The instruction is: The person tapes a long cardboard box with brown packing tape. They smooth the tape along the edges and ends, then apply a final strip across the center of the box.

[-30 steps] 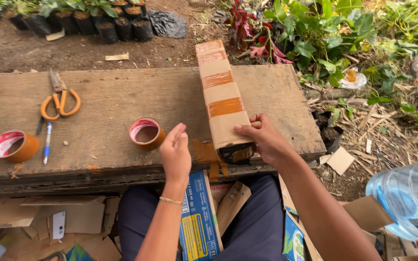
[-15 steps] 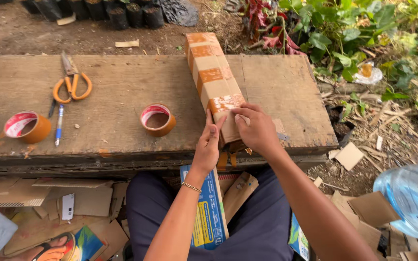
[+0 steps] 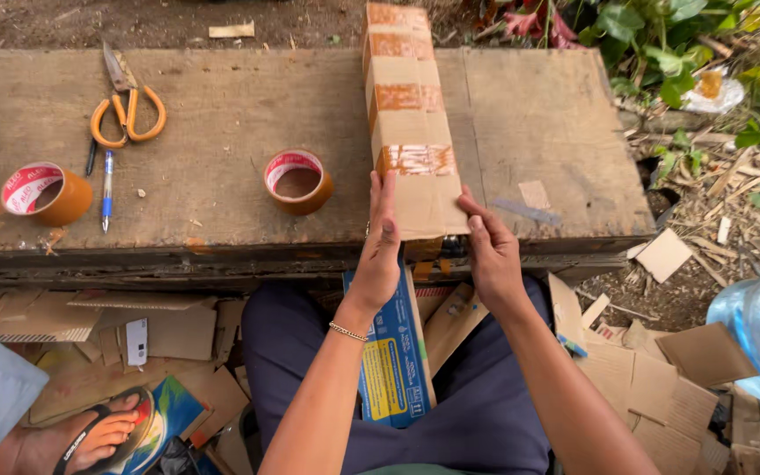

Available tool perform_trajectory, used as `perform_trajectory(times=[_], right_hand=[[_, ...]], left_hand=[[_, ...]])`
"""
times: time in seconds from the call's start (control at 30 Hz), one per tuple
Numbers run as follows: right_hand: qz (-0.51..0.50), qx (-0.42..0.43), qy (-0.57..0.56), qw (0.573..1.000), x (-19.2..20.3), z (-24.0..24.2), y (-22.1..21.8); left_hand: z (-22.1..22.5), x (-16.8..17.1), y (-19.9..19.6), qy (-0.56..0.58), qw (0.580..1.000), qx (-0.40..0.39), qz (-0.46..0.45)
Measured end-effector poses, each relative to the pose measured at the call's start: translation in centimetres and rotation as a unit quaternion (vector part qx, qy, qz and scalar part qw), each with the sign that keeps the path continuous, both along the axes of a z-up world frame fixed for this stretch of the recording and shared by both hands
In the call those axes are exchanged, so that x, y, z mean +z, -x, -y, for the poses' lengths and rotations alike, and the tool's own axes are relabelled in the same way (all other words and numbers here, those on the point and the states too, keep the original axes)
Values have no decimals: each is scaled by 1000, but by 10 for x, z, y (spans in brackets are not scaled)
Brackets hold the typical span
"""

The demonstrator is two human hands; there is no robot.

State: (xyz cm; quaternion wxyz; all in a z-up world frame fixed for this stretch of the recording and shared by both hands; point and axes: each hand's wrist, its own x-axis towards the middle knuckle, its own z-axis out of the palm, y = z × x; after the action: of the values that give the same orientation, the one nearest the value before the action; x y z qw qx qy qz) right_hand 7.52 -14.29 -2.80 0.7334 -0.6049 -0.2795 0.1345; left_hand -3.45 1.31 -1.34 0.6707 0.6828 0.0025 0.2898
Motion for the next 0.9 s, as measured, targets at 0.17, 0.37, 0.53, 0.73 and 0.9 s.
perform_trajectory(times=[0.17,0.37,0.53,0.73,0.9], right_hand=[[-70,-39,-3,997,-35,9,16],[-54,-34,-17,998,-31,25,35],[-36,-113,21,993,-35,11,29],[-21,-171,-41,984,-37,1,40],[207,-297,62,930,-22,-5,55]], left_hand=[[13,-18,22,-3,1000,11,-1],[31,-22,51,6,996,71,-54],[32,-20,50,-23,991,110,-70],[40,-18,47,-117,975,175,-76],[38,-18,46,-173,958,205,-98]])
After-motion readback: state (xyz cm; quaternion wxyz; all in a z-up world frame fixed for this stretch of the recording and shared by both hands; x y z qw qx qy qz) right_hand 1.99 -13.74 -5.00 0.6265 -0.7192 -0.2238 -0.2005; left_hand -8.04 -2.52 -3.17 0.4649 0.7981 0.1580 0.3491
